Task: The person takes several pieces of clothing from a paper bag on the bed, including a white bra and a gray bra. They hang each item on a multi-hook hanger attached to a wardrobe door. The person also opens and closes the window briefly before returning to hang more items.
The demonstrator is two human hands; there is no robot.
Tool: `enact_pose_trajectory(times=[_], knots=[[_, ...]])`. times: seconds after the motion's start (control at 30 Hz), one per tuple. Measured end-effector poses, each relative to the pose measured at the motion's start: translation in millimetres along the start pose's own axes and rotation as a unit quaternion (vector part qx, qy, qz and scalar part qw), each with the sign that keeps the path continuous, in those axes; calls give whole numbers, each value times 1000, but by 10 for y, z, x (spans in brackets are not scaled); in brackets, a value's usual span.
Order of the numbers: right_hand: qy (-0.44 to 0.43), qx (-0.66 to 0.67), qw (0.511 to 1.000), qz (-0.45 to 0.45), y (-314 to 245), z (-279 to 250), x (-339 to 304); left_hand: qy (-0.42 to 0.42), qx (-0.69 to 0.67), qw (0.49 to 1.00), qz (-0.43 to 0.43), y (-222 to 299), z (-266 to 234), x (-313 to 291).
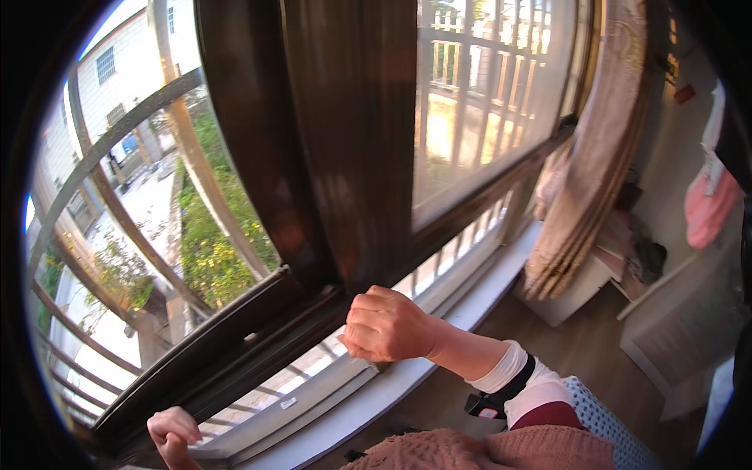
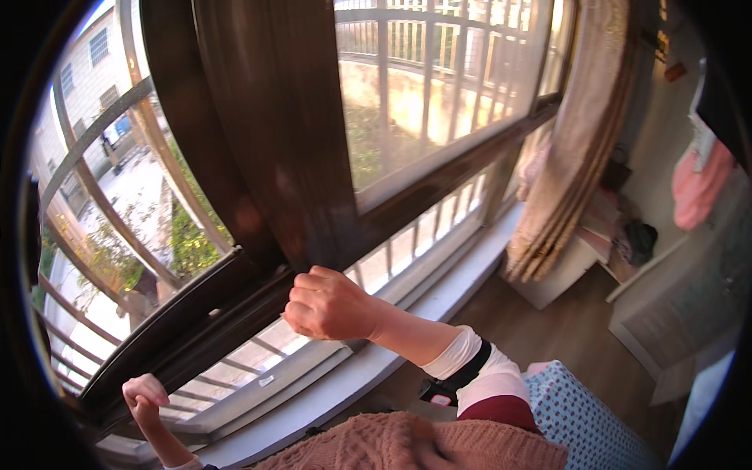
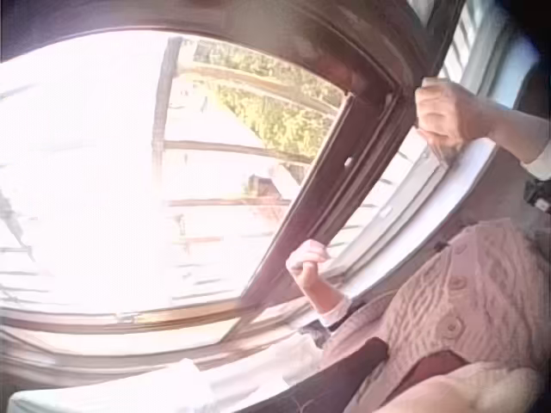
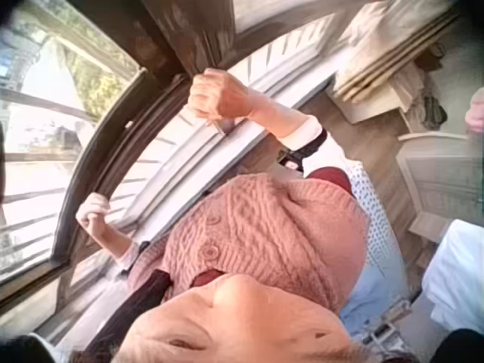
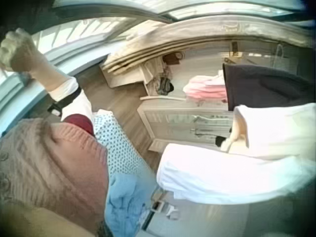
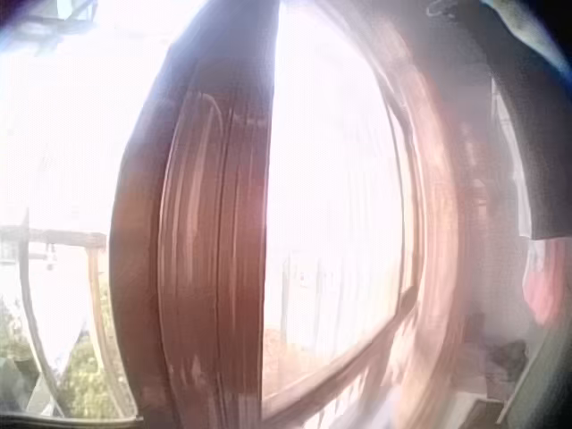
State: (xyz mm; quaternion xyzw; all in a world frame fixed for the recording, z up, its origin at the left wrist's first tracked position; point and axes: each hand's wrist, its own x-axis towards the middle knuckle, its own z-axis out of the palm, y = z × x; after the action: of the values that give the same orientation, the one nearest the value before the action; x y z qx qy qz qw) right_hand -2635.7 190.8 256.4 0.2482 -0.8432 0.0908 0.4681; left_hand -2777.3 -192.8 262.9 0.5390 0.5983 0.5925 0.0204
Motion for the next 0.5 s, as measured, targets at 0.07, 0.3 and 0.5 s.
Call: enact_pose_trajectory(times=[0.07, 0.3, 0.5], knots=[[-68, -41, 995, 61, -94, -97, -192, -45, -136, 988, 64, -25, 149, 56], [-141, -110, 955, 238, -118, -588, -1143, -194, -298, 935, -25, -423, 1008, 329], [-240, -149, 852, 441, 35, -1200, -2042, -330, -412, 819, -227, -1128, 2171, 468]])
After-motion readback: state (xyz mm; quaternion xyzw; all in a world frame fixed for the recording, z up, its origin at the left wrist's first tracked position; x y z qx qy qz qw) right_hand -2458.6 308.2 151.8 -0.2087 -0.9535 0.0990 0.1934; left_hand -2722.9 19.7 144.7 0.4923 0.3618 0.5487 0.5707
